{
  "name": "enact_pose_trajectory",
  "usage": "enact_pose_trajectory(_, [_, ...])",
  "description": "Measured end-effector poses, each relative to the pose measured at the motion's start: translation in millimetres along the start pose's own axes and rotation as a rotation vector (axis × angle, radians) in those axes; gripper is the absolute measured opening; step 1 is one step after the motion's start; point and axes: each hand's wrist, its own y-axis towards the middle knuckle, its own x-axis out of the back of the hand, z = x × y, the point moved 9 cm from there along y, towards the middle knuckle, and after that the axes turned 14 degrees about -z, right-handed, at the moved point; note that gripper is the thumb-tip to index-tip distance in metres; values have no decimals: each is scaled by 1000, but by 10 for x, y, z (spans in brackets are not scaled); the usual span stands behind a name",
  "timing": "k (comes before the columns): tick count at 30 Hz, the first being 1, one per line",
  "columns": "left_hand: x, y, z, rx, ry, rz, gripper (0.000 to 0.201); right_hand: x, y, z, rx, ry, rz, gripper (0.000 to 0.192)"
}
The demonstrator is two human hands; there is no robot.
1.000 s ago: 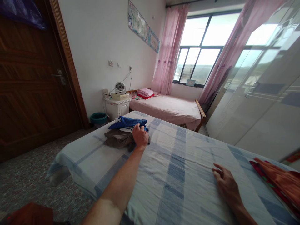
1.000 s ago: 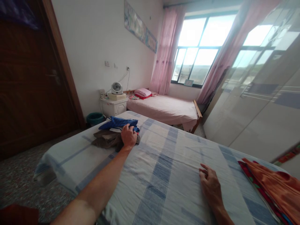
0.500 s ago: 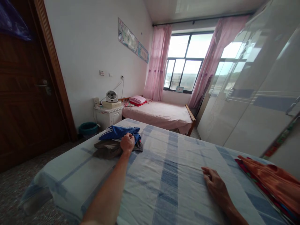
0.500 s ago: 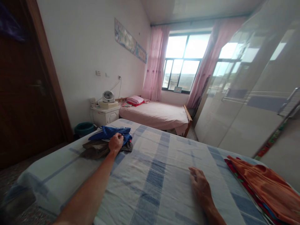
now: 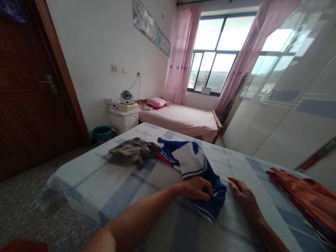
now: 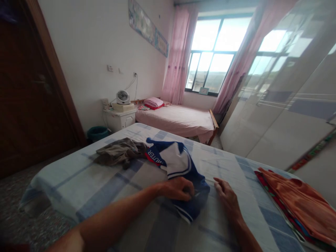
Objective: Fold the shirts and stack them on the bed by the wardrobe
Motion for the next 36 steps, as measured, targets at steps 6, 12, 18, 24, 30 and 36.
enact_pose_trajectory(6, [-147, -45, 162, 69, -98, -10, 27, 12, -101, 160, -12, 185, 90, 49])
enact_pose_trajectory(12, [-158, -59, 203, 95, -134, -27, 28, -140, -276, 578, 258, 56, 161, 33])
enact_pose_trajectory(18, [-84, -28, 76, -14, -126, -76, 21, -45, -189, 489, 249, -71, 17, 25])
enact_pose_trajectory(24, [811, -17, 96, -61, 581, -657, 23, 283, -13, 125, 29, -202, -111, 29])
enact_pose_trajectory(30, [1107, -39, 521, 142, 902, -586, 19, 188, -273, 637, 233, -18, 18, 36])
enact_pose_trajectory(36, [1203, -18, 375, 86, 804, -702, 22, -160, -560, 957, 483, -207, 139, 17])
